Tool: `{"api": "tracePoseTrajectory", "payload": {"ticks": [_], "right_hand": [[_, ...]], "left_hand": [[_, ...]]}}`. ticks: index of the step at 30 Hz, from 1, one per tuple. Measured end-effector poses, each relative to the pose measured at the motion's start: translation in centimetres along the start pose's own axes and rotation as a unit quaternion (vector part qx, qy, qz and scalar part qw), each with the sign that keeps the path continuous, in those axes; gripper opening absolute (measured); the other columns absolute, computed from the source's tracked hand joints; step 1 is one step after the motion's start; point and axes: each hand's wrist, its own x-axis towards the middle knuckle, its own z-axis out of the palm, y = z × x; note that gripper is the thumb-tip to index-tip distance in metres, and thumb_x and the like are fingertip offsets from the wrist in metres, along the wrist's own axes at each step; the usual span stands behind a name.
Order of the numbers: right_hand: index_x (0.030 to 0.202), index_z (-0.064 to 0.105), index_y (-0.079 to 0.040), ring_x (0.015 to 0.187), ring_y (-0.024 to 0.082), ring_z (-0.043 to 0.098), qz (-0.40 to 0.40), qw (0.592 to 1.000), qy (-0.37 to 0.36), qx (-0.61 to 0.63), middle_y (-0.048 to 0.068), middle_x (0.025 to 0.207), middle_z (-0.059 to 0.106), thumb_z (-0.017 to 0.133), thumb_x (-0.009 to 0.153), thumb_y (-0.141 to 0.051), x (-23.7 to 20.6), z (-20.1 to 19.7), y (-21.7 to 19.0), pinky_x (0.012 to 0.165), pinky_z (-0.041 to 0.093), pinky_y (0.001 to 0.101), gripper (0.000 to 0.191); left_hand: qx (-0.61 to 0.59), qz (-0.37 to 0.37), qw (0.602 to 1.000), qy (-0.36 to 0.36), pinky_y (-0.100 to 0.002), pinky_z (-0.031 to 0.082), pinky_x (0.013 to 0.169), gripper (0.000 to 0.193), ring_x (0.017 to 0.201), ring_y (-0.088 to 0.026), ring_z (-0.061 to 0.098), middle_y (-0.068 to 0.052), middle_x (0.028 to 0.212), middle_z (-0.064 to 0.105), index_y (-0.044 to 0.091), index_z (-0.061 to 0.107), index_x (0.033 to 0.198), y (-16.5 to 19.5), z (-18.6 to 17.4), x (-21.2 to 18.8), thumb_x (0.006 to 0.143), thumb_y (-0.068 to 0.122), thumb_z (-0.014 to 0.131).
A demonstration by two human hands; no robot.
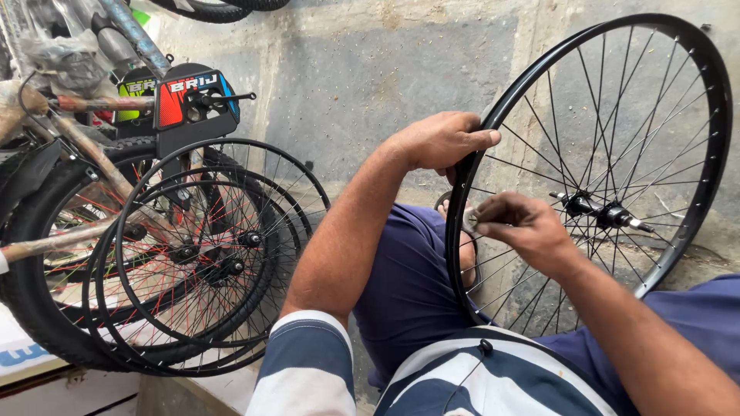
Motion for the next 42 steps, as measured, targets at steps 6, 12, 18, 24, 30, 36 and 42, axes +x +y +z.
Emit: {"api": "tracePoseTrajectory", "payload": {"ticks": [6, 12, 18, 24, 30, 36, 42], "right_hand": [[0.117, 0.071, -0.004, 0.095, 0.018, 0.072, -0.020, 0.990, 0.025, -0.137, 0.008, 0.105, 0.073, 0.078, 0.087, -0.017, 0.1, 0.3, 0.2, 0.085, 0.059, 0.0343, 0.033], [0.112, 0.068, -0.002, 0.090, 0.021, 0.074, 0.032, 0.994, 0.028, -0.101, 0.012, 0.098, 0.076, 0.081, 0.083, -0.020, 0.2, 0.1, -0.1, 0.085, 0.062, 0.0351, 0.036], [0.126, 0.068, -0.002, 0.093, 0.025, 0.070, -0.107, 0.979, 0.040, -0.172, 0.016, 0.107, 0.076, 0.077, 0.084, -0.013, 0.4, 0.7, 1.2, 0.086, 0.055, 0.0376, 0.044], [0.108, 0.078, -0.007, 0.100, 0.021, 0.077, -0.169, 0.971, 0.053, -0.161, 0.010, 0.111, 0.079, 0.077, 0.086, -0.017, -0.1, -0.5, 1.3, 0.087, 0.060, 0.0344, 0.025], [0.101, 0.079, -0.005, 0.097, 0.025, 0.077, -0.224, 0.932, 0.106, -0.265, 0.010, 0.108, 0.078, 0.079, 0.083, -0.016, -1.7, -2.7, -1.1, 0.082, 0.060, 0.0358, 0.021], [0.103, 0.077, -0.002, 0.094, 0.026, 0.076, -0.256, 0.913, 0.160, -0.276, 0.014, 0.113, 0.076, 0.078, 0.086, -0.016, -0.9, -2.3, -1.3, 0.079, 0.062, 0.0346, 0.022], [0.106, 0.077, -0.002, 0.090, 0.020, 0.077, -0.184, 0.958, 0.130, -0.176, 0.012, 0.104, 0.079, 0.076, 0.091, -0.017, 1.3, -1.5, -0.6, 0.078, 0.061, 0.0323, 0.021]], "left_hand": [[0.012, -0.009, 1.000, 0.009, -0.034, 0.066, 0.052, 0.051, 0.060, -0.018, 0.077, -0.008, 0.073, 0.072, 0.003, 0.065, 0.102, 0.0, -0.2, 0.1, 0.099, 0.051, 0.050], [0.015, 0.004, 1.000, 0.018, -0.035, 0.064, 0.051, 0.049, 0.059, -0.017, 0.076, -0.007, 0.072, 0.072, 0.004, 0.065, 0.101, -0.4, 0.0, 0.9, 0.098, 0.051, 0.051], [0.036, 0.032, 0.999, 0.014, -0.038, 0.061, 0.057, 0.059, 0.064, -0.019, 0.074, -0.011, 0.076, 0.073, 0.000, 0.070, 0.102, -1.7, -0.3, 2.1, 0.098, 0.057, 0.054], [-0.015, 0.065, 0.977, 0.202, -0.040, 0.063, 0.067, 0.064, 0.070, -0.021, 0.079, -0.009, 0.077, 0.076, 0.004, 0.064, 0.118, 0.9, 1.1, 7.1, 0.087, 0.060, 0.062], [0.155, 0.126, 0.967, 0.154, -0.044, 0.058, 0.076, 0.055, 0.080, -0.030, 0.076, -0.014, 0.080, 0.078, 0.004, 0.078, 0.094, -0.7, 0.5, 6.1, 0.084, 0.057, 0.068], [0.127, 0.049, 0.985, 0.101, -0.045, 0.058, 0.074, 0.056, 0.075, -0.029, 0.076, -0.014, 0.074, 0.076, 0.003, 0.077, 0.084, -0.6, 0.6, 3.5, 0.091, 0.056, 0.060], [0.080, 0.016, 0.994, 0.069, -0.043, 0.059, 0.065, 0.058, 0.065, -0.024, 0.075, -0.010, 0.067, 0.072, 0.004, 0.073, 0.080, 0.5, 0.3, 2.8, 0.095, 0.057, 0.054]]}}
